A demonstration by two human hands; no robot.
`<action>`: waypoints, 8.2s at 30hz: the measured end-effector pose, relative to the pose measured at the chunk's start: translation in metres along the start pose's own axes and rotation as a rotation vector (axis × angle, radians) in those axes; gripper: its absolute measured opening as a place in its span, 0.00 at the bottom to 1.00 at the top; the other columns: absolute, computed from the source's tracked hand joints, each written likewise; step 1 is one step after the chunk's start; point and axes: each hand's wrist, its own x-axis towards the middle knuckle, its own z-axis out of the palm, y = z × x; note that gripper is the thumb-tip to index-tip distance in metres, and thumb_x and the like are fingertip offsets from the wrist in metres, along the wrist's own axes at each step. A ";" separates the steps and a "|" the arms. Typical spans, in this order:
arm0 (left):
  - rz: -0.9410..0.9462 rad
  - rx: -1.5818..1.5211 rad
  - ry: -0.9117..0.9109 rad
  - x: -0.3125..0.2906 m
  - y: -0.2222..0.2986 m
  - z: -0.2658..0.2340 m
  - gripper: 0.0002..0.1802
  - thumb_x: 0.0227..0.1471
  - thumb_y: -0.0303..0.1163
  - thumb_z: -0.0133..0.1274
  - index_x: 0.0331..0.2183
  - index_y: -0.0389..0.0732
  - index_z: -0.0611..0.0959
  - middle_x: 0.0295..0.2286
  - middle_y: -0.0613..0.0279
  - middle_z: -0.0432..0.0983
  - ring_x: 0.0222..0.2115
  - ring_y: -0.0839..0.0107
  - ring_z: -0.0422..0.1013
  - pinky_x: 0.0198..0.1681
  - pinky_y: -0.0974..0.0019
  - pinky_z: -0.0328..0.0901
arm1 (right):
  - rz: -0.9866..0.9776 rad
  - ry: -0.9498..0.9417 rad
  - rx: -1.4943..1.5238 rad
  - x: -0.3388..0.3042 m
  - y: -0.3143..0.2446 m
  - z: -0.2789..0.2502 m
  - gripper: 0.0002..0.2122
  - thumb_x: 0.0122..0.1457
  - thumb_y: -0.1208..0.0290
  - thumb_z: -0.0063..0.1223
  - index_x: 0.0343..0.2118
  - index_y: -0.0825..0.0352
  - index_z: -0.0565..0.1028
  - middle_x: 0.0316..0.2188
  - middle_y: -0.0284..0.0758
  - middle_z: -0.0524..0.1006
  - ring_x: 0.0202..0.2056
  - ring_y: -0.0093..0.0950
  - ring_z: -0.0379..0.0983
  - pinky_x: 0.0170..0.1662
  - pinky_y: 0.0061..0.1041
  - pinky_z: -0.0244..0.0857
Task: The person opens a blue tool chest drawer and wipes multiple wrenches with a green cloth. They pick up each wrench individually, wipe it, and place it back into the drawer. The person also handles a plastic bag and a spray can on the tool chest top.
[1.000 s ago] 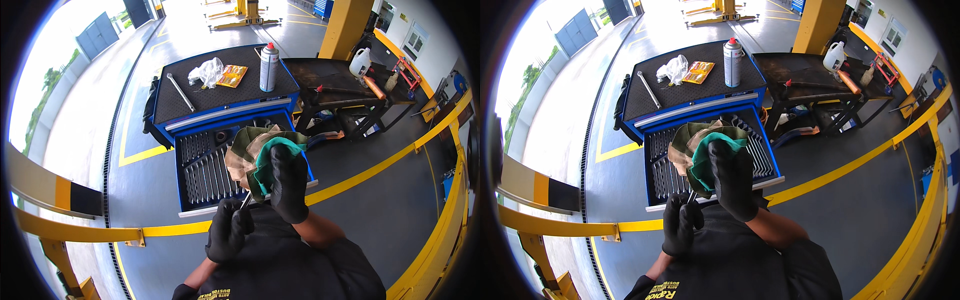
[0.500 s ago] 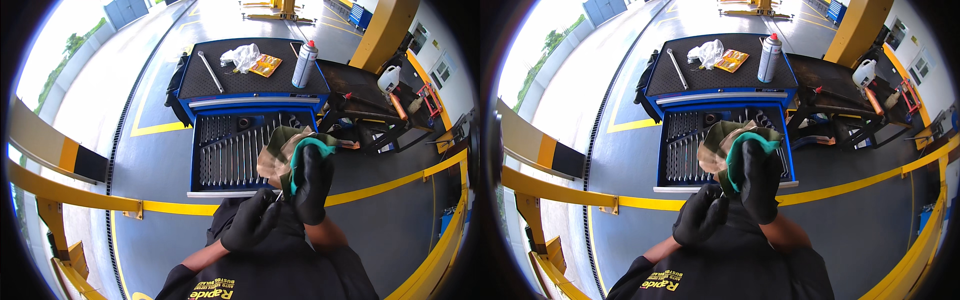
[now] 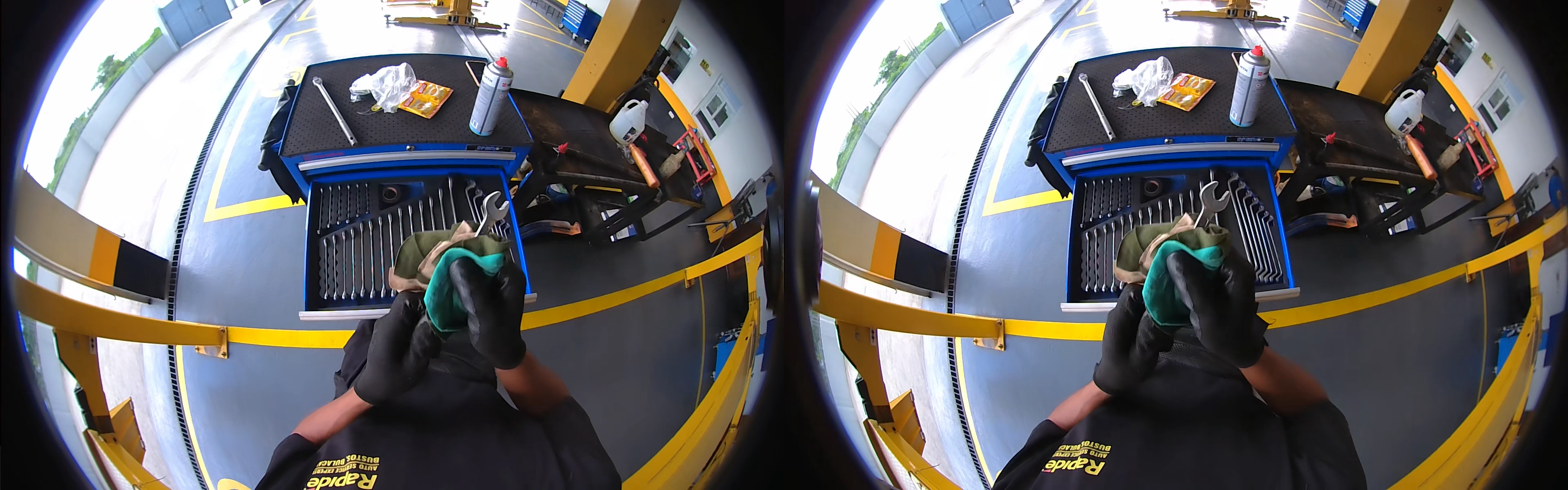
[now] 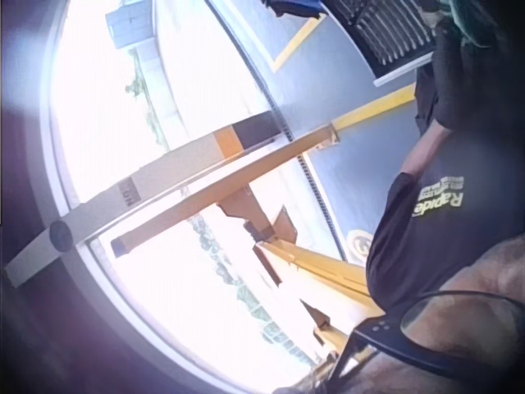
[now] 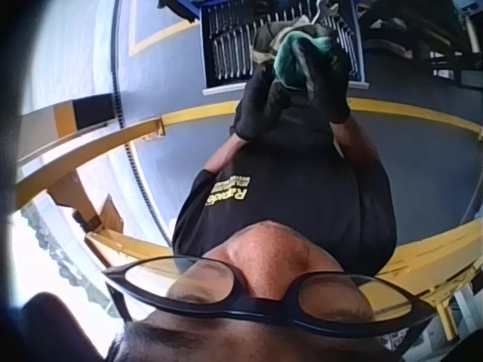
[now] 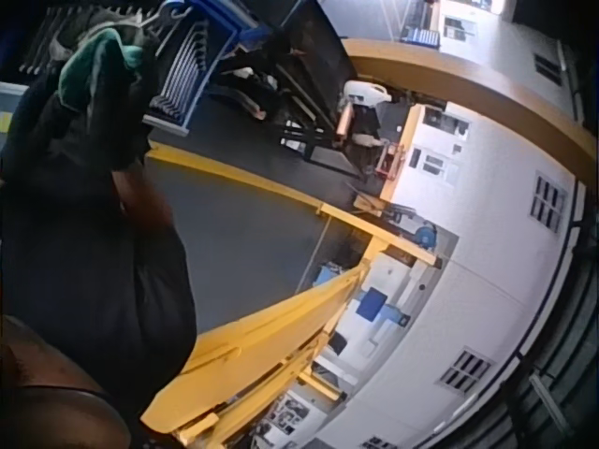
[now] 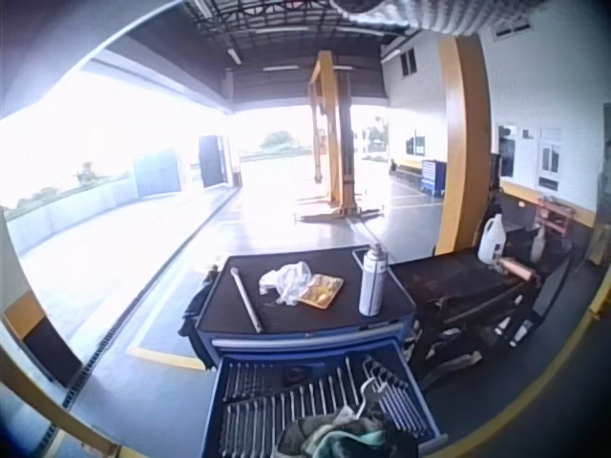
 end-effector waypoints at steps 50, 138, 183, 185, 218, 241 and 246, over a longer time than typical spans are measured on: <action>-0.016 -0.003 0.422 0.019 0.006 -0.047 0.19 0.67 0.37 0.43 0.39 0.31 0.82 0.36 0.54 0.81 0.38 0.69 0.75 0.46 0.65 0.67 | -0.229 -0.490 -0.399 -0.002 0.037 0.009 0.12 0.60 0.72 0.59 0.44 0.68 0.71 0.34 0.33 0.77 0.34 0.23 0.76 0.36 0.23 0.70; 0.016 -0.182 0.160 0.060 -0.006 -0.056 0.17 0.66 0.37 0.47 0.39 0.33 0.83 0.33 0.60 0.81 0.32 0.76 0.75 0.40 0.69 0.69 | -0.346 -0.438 -0.481 0.028 0.037 0.007 0.16 0.58 0.67 0.60 0.47 0.67 0.75 0.33 0.42 0.81 0.35 0.37 0.81 0.38 0.31 0.72; 0.057 0.180 -0.176 0.019 0.022 -0.003 0.06 0.61 0.25 0.47 0.34 0.35 0.77 0.24 0.53 0.73 0.22 0.61 0.71 0.28 0.62 0.64 | -0.050 -0.025 0.409 0.015 -0.022 -0.007 0.14 0.63 0.71 0.54 0.50 0.68 0.69 0.38 0.32 0.77 0.38 0.20 0.76 0.41 0.21 0.73; 0.084 0.286 -0.278 0.017 0.015 -0.005 0.05 0.60 0.25 0.48 0.37 0.36 0.77 0.25 0.49 0.73 0.24 0.53 0.72 0.28 0.60 0.65 | -0.159 -0.013 0.273 0.023 -0.030 -0.013 0.13 0.62 0.71 0.55 0.48 0.68 0.70 0.37 0.31 0.77 0.37 0.19 0.76 0.39 0.21 0.73; 0.032 0.178 -0.257 0.012 0.017 0.011 0.19 0.66 0.36 0.44 0.29 0.32 0.77 0.21 0.58 0.74 0.22 0.72 0.69 0.28 0.67 0.63 | -0.111 0.034 0.142 0.014 -0.030 -0.005 0.10 0.61 0.74 0.56 0.43 0.71 0.74 0.34 0.32 0.79 0.34 0.17 0.76 0.36 0.19 0.71; 0.139 0.121 -0.076 0.010 -0.007 0.000 0.16 0.64 0.37 0.45 0.39 0.33 0.80 0.26 0.49 0.79 0.26 0.54 0.77 0.30 0.62 0.66 | -0.197 -0.150 -0.055 0.009 -0.018 -0.003 0.09 0.61 0.74 0.55 0.43 0.71 0.74 0.34 0.34 0.80 0.33 0.17 0.76 0.36 0.20 0.71; -0.011 0.261 -0.170 0.013 0.002 0.006 0.15 0.64 0.35 0.46 0.37 0.32 0.80 0.26 0.49 0.79 0.25 0.54 0.76 0.29 0.62 0.65 | -0.171 -0.061 0.007 0.016 -0.001 -0.016 0.11 0.62 0.71 0.56 0.44 0.71 0.76 0.35 0.35 0.81 0.34 0.21 0.78 0.38 0.22 0.71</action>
